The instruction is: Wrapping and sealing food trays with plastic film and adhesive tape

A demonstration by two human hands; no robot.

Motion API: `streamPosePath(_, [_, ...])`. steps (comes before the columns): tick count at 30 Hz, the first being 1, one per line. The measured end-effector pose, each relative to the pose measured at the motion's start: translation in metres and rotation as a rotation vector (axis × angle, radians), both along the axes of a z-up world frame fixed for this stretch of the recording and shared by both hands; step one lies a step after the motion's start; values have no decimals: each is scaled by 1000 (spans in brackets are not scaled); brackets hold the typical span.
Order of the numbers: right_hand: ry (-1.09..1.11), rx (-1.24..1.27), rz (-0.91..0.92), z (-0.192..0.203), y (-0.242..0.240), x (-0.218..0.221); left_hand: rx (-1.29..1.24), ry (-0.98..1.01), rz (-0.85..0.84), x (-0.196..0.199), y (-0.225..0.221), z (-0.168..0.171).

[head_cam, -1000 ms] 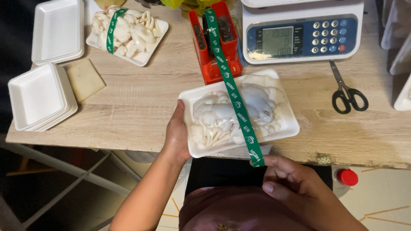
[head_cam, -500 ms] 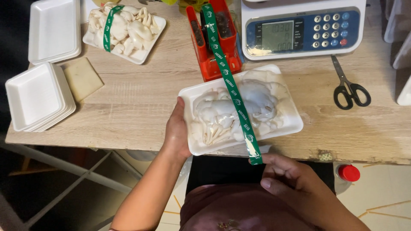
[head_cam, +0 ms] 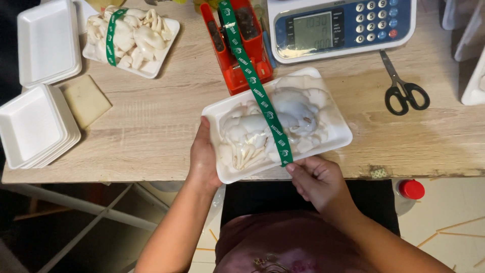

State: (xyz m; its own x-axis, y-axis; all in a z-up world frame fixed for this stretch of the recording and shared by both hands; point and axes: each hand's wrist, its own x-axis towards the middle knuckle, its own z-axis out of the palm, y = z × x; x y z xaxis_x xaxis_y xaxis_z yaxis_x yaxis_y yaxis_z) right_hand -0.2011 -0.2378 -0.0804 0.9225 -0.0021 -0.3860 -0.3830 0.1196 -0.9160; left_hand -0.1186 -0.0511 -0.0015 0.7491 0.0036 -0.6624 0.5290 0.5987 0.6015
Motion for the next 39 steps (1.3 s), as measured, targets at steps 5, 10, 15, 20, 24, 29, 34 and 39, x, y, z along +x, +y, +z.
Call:
streamPosePath(5, [95,-117,-15,11,8,7,19,2,44,1,-1,5])
streamPosePath(10, [-101,-589,235,28,-11,14,-27,3,35,0,-9,11])
streamPosePath(15, [-96,-724,785,116,-60,20,-55,-37,113,4,3,5])
streamPosePath(20, [-372,-779,352,151,-54,65,-75,-95,83,7,13,-11])
streamPosePath(24, [-724,-918,325,107,-26,145,50,-158,45,18,35,-41])
streamPosePath(29, [-334,-1153,345,104,14,189,77,-193,26,21,35,-39])
streamPosePath(34, [-223,-1111,374,119,30,186,96,-217,2,23,35,-46])
streamPosePath(39, [-228,-1037,327,113,33,187,95,-233,7,24,31,-42])
